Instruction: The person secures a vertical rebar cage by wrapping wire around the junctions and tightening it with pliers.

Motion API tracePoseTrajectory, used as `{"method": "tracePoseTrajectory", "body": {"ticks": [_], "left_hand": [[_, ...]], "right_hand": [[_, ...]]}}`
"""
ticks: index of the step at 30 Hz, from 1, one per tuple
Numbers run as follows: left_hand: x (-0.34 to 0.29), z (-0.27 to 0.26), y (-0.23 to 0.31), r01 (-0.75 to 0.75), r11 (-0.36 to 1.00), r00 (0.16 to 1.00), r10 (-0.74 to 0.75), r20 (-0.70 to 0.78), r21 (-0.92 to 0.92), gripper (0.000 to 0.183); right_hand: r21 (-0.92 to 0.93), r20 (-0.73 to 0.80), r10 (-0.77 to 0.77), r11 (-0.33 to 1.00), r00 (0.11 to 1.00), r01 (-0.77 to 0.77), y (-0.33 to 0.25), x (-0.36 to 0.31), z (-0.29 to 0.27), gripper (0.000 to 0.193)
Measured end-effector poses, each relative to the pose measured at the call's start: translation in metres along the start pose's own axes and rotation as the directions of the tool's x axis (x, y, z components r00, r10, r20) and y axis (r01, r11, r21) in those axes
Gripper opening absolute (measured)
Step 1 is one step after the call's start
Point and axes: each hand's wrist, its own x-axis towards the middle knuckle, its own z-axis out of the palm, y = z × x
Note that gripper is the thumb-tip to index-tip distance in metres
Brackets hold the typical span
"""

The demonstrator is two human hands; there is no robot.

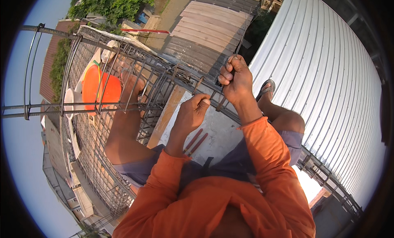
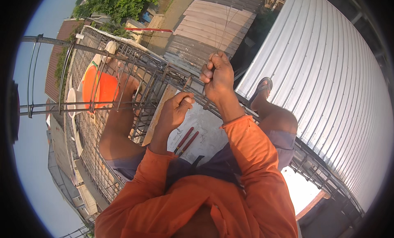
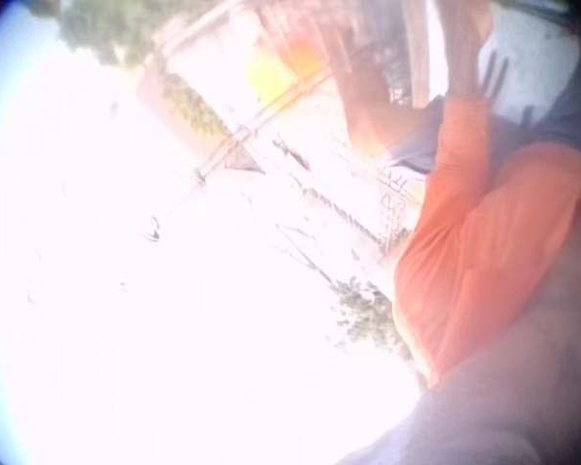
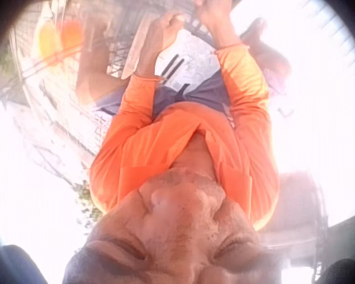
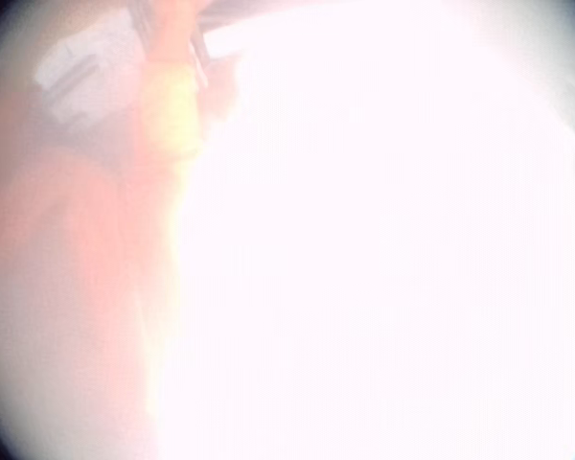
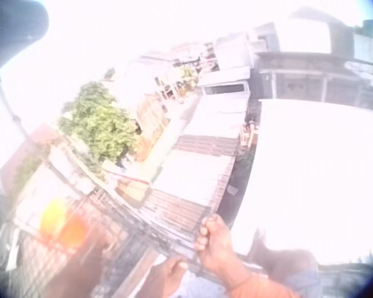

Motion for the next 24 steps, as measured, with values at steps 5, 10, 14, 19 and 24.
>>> {"method": "tracePoseTrajectory", "body": {"ticks": [5,10,14,19,24], "left_hand": [[0.027,0.015,0.046,-0.082,0.964,0.997,0.081,0.013,0.254,0.021],[0.047,-0.002,0.060,-0.159,0.934,0.973,0.202,-0.107,0.320,0.016],[0.063,-0.020,0.069,-0.188,0.943,0.969,0.224,-0.106,0.274,0.017],[0.074,-0.033,0.059,-0.160,0.902,0.987,0.157,0.040,0.401,0.017],[0.081,-0.028,0.038,-0.205,0.886,0.975,0.149,0.163,0.416,0.018]], "right_hand": [[0.064,0.106,-0.060,0.997,0.993,0.054,-0.002,0.001,0.012,0.004],[-0.221,0.274,-0.142,0.953,0.951,0.206,-0.014,0.010,0.017,0.012],[-0.805,0.419,-0.033,0.450,0.908,0.388,-0.031,0.034,0.012,0.034],[-0.881,0.471,0.105,0.007,0.876,0.472,-0.045,0.051,0.019,0.043],[-0.921,0.378,0.258,0.006,0.889,0.390,-0.040,0.066,0.006,0.037]]}}
